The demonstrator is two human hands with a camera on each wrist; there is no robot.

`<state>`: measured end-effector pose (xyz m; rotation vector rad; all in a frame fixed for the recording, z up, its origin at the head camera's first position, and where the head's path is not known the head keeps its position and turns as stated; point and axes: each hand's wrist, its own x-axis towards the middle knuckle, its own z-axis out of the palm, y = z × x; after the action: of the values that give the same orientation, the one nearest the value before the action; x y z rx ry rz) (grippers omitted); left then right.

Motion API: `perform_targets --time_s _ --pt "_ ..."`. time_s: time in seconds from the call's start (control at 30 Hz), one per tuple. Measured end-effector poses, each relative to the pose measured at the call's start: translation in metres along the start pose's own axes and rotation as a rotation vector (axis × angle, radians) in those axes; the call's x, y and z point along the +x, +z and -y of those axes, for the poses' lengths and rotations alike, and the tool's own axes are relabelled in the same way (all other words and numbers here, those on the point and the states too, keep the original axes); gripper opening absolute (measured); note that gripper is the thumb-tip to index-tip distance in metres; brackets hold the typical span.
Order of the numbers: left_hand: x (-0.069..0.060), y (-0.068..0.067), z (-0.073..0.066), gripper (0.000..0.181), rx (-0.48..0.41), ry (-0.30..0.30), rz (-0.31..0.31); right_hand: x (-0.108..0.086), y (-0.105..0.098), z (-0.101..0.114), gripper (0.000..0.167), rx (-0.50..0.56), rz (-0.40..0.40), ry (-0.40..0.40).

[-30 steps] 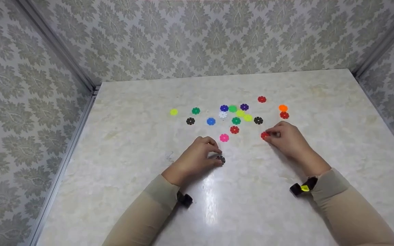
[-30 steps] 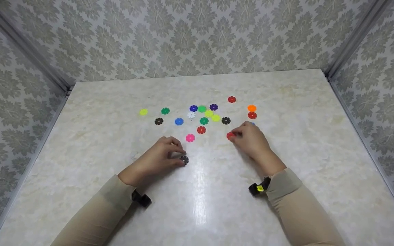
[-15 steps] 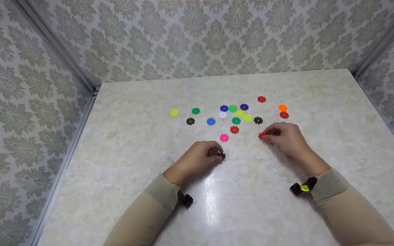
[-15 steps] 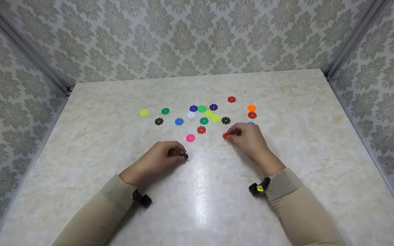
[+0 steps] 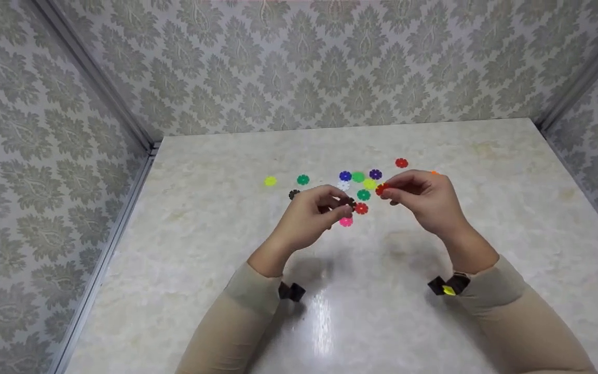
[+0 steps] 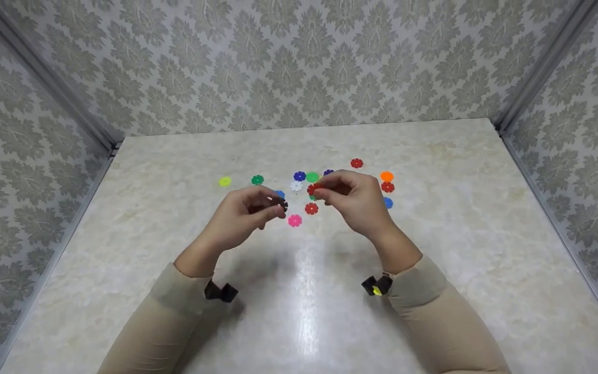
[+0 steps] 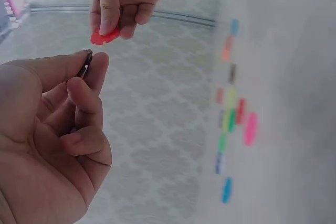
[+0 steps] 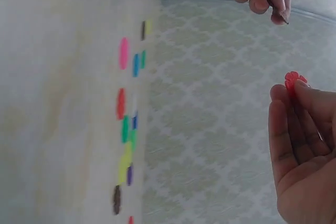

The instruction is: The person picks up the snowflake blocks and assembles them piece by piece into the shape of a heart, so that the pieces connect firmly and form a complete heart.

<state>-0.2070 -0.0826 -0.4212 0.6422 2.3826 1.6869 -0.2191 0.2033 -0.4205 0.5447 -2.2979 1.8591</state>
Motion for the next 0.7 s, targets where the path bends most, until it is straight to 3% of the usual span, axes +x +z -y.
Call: perform_targets --time_s 0.13,0.23,0.43,0.7 --pt "-0.012 -0.003 -0.015 0.022 -0.065 0.033 -0.004 -0.011 0.012 0.017 0.013 0.156 0.004 -0.043" --pt "-0.017 -0.002 -0.022 0.027 -0.106 0.043 0.002 -0.019 0.021 0.020 0.013 0.215 0.040 -0.044" --pt "-0.021 0.004 -0.026 0.026 -0.147 0.050 0.018 -0.026 0.031 0.017 0.013 0.218 0.035 -0.094" --pt "-0.024 0.007 -0.024 0.025 -0.139 0.032 0.009 -0.027 0.035 0.012 0.015 0.196 0.043 -0.204"
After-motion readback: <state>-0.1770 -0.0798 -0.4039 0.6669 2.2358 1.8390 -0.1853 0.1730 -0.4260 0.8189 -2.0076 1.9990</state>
